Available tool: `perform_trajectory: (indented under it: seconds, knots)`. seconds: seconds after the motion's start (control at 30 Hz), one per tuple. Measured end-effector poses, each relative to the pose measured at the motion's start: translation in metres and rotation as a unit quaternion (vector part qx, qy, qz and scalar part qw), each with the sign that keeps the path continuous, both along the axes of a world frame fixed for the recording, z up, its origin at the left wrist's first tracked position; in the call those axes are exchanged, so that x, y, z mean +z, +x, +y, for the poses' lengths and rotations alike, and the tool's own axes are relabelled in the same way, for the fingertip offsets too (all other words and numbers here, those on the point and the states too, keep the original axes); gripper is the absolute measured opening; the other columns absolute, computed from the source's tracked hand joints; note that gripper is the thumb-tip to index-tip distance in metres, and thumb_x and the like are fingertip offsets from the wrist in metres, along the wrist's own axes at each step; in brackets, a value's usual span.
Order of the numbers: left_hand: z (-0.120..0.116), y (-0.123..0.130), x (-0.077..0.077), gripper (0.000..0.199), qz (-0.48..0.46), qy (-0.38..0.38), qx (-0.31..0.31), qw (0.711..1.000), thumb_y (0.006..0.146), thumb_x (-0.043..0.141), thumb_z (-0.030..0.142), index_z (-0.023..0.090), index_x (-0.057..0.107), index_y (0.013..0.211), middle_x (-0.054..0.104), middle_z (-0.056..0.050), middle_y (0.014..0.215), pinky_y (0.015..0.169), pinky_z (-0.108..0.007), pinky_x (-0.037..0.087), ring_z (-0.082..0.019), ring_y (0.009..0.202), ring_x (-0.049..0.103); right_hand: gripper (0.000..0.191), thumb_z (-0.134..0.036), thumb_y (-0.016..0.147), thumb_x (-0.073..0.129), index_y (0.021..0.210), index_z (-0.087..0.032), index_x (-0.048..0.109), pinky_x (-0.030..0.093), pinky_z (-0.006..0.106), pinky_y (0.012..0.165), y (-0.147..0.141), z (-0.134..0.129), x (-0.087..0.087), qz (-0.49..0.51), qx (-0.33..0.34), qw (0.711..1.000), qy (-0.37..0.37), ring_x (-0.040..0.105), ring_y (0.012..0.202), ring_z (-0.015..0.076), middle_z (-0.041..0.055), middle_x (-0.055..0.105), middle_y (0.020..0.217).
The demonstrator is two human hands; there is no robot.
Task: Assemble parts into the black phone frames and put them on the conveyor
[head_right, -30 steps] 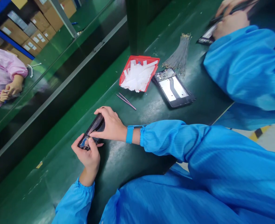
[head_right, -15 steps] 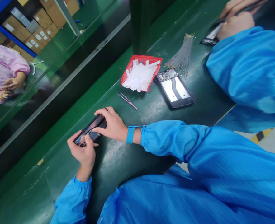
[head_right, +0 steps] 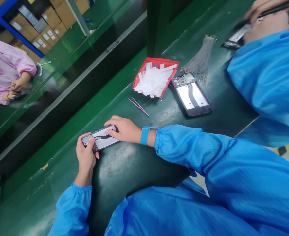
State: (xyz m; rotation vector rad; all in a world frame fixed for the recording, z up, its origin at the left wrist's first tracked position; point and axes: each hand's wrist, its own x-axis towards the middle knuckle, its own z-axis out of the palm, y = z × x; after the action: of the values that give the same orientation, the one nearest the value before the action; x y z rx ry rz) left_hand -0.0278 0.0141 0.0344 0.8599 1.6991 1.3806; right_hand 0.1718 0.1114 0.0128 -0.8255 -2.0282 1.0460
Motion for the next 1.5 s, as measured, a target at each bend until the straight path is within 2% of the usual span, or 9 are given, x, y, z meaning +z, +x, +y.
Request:
perform_trajectory:
  seconds: [0.1,0.2,0.3,0.57,0.73,0.93,1.23,1.43,1.5]
  knots:
    - [0.004,-0.005,0.003,0.06,-0.091,0.034,-0.022,0.995,0.084,0.074,0.058,0.022,0.058,0.128,0.069,-0.003,0.089,0.029,-0.017,0.039,-0.01,0.048,0.059,0.021,-0.028,0.098,0.054,0.109,-0.021,0.071,0.052,0.036,0.083,0.0,-0.002,0.006,-0.024,0.006,0.999,-0.021,0.069,0.094,0.0224,0.0064,0.074,0.106]
    - [0.005,-0.006,0.003,0.062,-0.165,0.071,-0.024,0.983,0.088,0.058,0.072,0.02,0.06,0.121,0.071,-0.008,0.099,0.044,-0.023,0.052,-0.016,0.067,0.068,0.016,-0.025,0.098,0.052,0.102,-0.021,0.066,0.049,0.032,0.071,-0.001,-0.015,0.011,-0.032,-0.017,0.997,-0.074,0.069,0.08,0.0199,0.0026,0.075,0.091]
    - [0.001,0.0,0.001,0.054,-0.13,0.064,-0.009,0.989,0.076,0.081,0.057,0.021,0.061,0.11,0.072,-0.005,0.096,0.067,-0.026,0.059,-0.016,0.078,0.07,0.006,-0.029,0.095,0.06,0.094,-0.023,0.06,0.045,0.029,0.062,-0.002,-0.033,0.013,-0.052,0.06,0.993,-0.085,0.063,0.063,0.0161,-0.0031,0.069,0.073]
    - [-0.015,0.026,0.0,0.05,-0.126,0.027,-0.107,0.986,0.072,0.087,0.032,0.023,0.059,0.112,0.07,-0.002,0.104,0.08,-0.026,0.057,-0.016,0.089,0.07,0.054,-0.026,0.091,0.059,0.143,-0.023,0.044,0.059,0.039,0.092,-0.006,-0.037,0.005,0.126,0.125,0.953,-0.245,0.066,0.112,0.021,0.0108,0.061,0.136]
    - [-0.015,0.024,-0.005,0.047,-0.106,0.043,-0.136,0.984,0.076,0.084,0.031,0.024,0.06,0.116,0.07,-0.004,0.108,0.085,-0.029,0.057,-0.018,0.093,0.07,0.06,-0.019,0.09,0.053,0.148,-0.026,0.041,0.061,0.038,0.09,-0.009,-0.043,0.005,0.155,0.164,0.926,-0.303,0.067,0.106,0.0195,0.0062,0.059,0.14]
    - [-0.018,0.022,-0.008,0.046,-0.084,0.062,-0.153,0.983,0.08,0.081,0.03,0.024,0.059,0.12,0.071,-0.005,0.109,0.087,-0.031,0.057,-0.019,0.095,0.071,0.055,-0.021,0.091,0.055,0.145,-0.025,0.045,0.058,0.043,0.099,-0.009,-0.043,0.008,0.178,0.164,0.928,-0.285,0.067,0.113,0.022,0.0079,0.059,0.142]
    - [-0.019,0.035,-0.008,0.041,-0.081,0.055,-0.104,0.99,0.074,0.081,0.024,0.023,0.061,0.111,0.071,-0.002,0.101,0.081,-0.027,0.057,-0.017,0.089,0.07,0.044,-0.021,0.091,0.053,0.135,-0.023,0.052,0.058,0.044,0.1,-0.017,-0.05,0.0,0.183,0.127,0.931,-0.288,0.069,0.113,0.0225,0.0076,0.067,0.131]
    - [-0.009,0.021,0.01,0.055,-0.187,0.06,-0.022,0.98,0.067,0.08,0.021,0.024,0.056,0.116,0.076,-0.005,0.106,0.08,-0.033,0.059,-0.022,0.091,0.075,0.065,-0.046,0.099,0.058,0.156,-0.026,0.033,0.06,0.048,0.101,-0.007,-0.048,0.009,0.14,0.203,0.902,-0.354,0.07,0.116,0.0257,0.0088,0.071,0.125]
    - [-0.003,0.014,0.014,0.064,-0.238,0.081,0.01,0.968,0.063,0.078,0.02,0.024,0.053,0.122,0.076,-0.008,0.112,0.086,-0.038,0.059,-0.027,0.099,0.075,0.069,-0.055,0.096,0.063,0.153,-0.025,0.039,0.057,0.054,0.105,-0.005,-0.049,0.01,0.082,0.247,0.891,-0.372,0.07,0.118,0.0298,0.0112,0.072,0.125]
